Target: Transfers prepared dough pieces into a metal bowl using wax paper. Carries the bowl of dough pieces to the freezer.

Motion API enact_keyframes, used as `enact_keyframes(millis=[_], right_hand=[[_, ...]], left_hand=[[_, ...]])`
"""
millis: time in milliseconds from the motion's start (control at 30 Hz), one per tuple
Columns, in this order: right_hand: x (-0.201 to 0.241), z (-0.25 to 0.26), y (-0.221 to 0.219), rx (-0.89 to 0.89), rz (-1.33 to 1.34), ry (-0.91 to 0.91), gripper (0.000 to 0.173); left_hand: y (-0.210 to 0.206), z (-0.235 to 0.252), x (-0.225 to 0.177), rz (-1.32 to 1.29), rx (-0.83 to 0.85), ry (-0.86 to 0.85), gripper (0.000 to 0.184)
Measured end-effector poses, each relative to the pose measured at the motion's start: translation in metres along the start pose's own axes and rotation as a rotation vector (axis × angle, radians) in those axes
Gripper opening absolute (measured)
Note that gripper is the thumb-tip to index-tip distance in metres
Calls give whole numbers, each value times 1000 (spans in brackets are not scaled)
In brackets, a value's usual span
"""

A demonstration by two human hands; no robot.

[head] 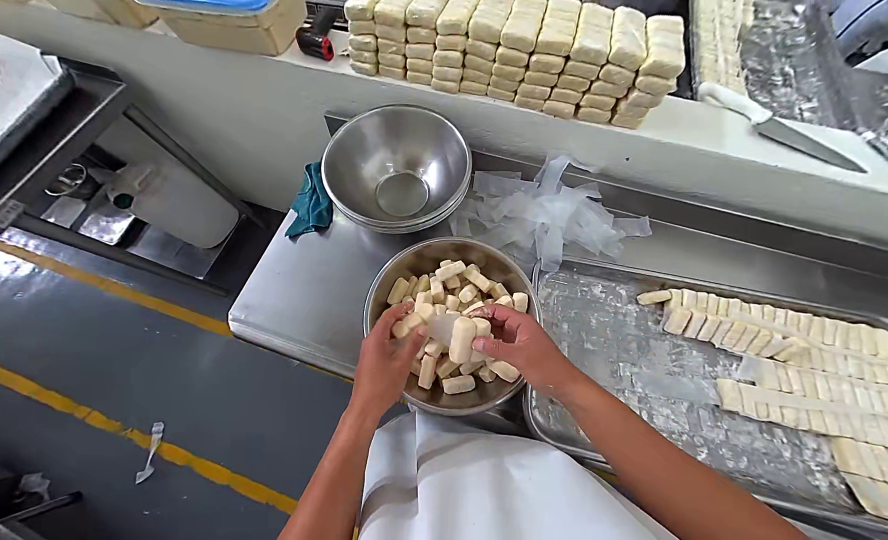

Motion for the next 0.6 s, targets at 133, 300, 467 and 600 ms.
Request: enact_keyframes(millis=[133,300,467,600], right_hand=[[5,4,-6,-43,-37,11,36],[9,7,-18,-160,-379,141,32],[10,2,-10,-267,-473,199,35],[1,-11,24,-330,-332,39,40]], left_hand=[[-23,0,-15,26,167,-28,55],[-40,5,-22,-127,68,-39,27],[-35,-4,-28,-64,-59,-159,26],[-18,-15,-15,-112,-67,-203,37]])
Point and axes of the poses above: each hand's wrist, its own z-axis towards the middle knuckle, its own y-axis out of the back of the hand, x = y × z, the point moved 5 cm from there along z, towards the middle knuckle, and after that the axes turned 6 degrees about x, right-handed, at the moved point
